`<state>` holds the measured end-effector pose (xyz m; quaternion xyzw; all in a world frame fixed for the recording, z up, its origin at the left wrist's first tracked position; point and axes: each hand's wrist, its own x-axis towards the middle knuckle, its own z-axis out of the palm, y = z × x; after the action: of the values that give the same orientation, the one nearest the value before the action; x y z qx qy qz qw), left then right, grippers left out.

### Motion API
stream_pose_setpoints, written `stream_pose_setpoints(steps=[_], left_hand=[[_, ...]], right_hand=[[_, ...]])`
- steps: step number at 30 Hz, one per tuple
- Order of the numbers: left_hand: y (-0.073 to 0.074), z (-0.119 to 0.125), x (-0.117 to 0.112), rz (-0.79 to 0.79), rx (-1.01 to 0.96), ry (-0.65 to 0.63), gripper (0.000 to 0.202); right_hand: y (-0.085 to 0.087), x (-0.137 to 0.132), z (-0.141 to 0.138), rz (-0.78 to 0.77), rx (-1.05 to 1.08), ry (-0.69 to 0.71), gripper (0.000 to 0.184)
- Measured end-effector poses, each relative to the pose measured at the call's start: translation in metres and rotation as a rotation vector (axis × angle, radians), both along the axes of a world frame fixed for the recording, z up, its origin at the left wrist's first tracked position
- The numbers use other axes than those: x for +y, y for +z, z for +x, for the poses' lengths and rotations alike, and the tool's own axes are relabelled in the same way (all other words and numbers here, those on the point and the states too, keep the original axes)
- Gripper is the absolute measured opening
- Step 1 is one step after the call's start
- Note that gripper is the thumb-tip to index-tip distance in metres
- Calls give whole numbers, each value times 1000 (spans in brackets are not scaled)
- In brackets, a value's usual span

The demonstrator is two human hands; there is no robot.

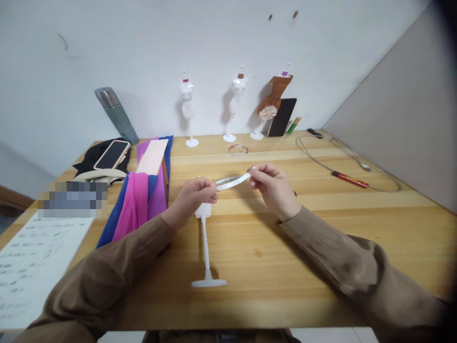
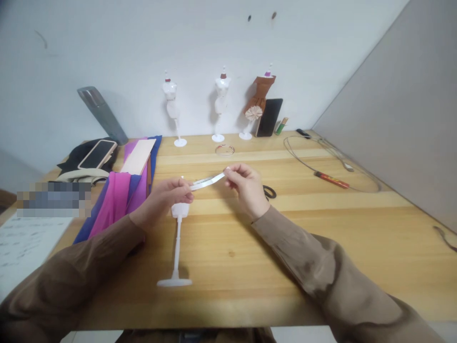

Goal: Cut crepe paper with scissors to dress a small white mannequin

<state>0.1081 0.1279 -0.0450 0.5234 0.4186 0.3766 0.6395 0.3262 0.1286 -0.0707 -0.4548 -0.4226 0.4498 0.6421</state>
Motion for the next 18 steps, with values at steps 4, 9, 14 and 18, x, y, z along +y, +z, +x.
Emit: stream_pose_setpoints(steps=[4,9,14,18], left_hand=[[-3,-4,5,-79,-51,46,14],[0,-8,12,-145,-162,82,14],[3,-10,16,-189,-260,114,11],[3,-11,18,-191,-329,182,8]], right_hand=[[-8,14,21,-27,37,-45,30],[-16,28,45,-89,131,-135,32],[-18,31,53,-122,94,-132,36],[-20,30,54,-165,20,-83,34]])
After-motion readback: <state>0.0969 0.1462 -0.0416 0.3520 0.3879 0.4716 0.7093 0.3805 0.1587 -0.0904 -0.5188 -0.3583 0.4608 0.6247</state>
